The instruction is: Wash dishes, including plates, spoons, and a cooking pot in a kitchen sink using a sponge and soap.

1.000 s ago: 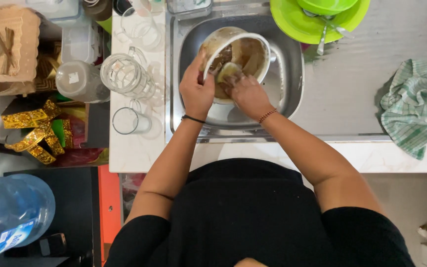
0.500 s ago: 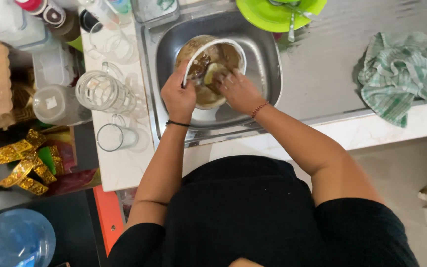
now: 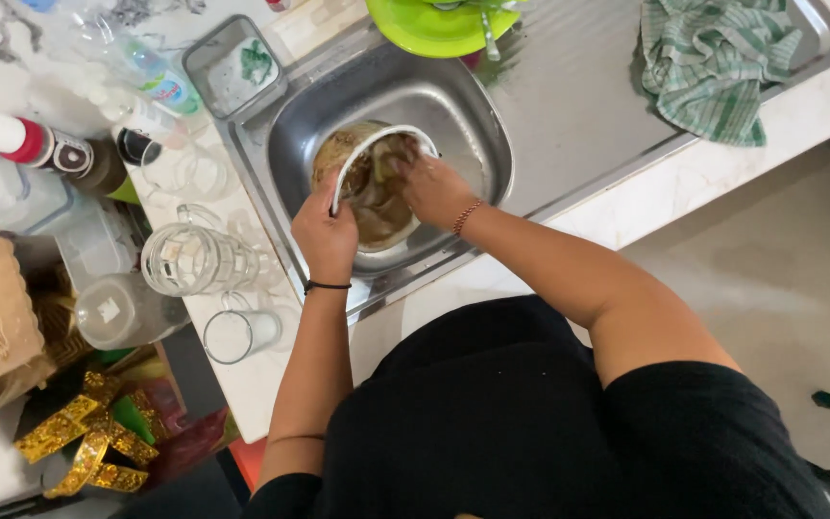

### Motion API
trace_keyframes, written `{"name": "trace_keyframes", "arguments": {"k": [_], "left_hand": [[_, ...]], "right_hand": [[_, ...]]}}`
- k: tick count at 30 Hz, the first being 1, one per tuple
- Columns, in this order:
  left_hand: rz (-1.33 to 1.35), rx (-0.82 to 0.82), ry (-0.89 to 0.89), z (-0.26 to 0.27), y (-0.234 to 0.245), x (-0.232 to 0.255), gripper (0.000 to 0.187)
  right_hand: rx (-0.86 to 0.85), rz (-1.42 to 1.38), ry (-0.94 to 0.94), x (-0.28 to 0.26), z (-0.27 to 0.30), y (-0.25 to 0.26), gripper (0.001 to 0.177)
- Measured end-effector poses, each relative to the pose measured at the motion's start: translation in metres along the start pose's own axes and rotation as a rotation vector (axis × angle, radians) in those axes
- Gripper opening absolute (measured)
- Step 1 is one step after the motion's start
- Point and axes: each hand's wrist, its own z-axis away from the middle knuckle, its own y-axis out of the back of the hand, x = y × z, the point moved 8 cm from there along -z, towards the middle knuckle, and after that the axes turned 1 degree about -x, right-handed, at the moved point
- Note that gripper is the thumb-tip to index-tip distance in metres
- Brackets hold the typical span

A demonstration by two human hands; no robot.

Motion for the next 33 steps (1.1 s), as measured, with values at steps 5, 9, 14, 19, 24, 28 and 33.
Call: {"name": "trace_keyframes", "arguments": {"k": [5, 9, 14, 19, 24, 28, 33], "left_hand": [[0.093, 0.187, -0.263, 0.002, 0.013, -0.023, 0.047], [0.053, 0.095, -0.247, -0.002, 0.002, -0.023, 0.047], [0.106, 0.041, -0.270, -0.011, -0.006, -0.023, 0.043], [0.462, 0.085, -0.113, -0.013, -0.017, -0.053, 0.049], [0.566, 0.092, -0.001, -0.008, -0.027, -0.062, 0.049], [0.316, 0.127, -0.212, 0.000, -0.013, -0.026, 0.046], [0.233, 0.041, -0.041, -0.003, -0.017, -0.037, 0.049]], "right_hand": [[0.059, -0.030, -0.103, -0.031, -0.004, 0.024, 0.043], [-0.074, -0.418, -0.076, -0.030, -0.001, 0.031, 0.041], [0.196, 0.264, -0.177, -0.009, -0.009, 0.055, 0.039], [-0.161, -0.329, -0.276, -0.024, -0.015, 0.026, 0.036], [-0.012, -1.117, -0.263, -0.035, -0.028, 0.003, 0.051], [0.370, -0.965, -0.127, -0.034, -0.032, 0.035, 0.055], [0.412, -0.574, 0.066, -0.029, -0.037, 0.047, 0.041]]}}
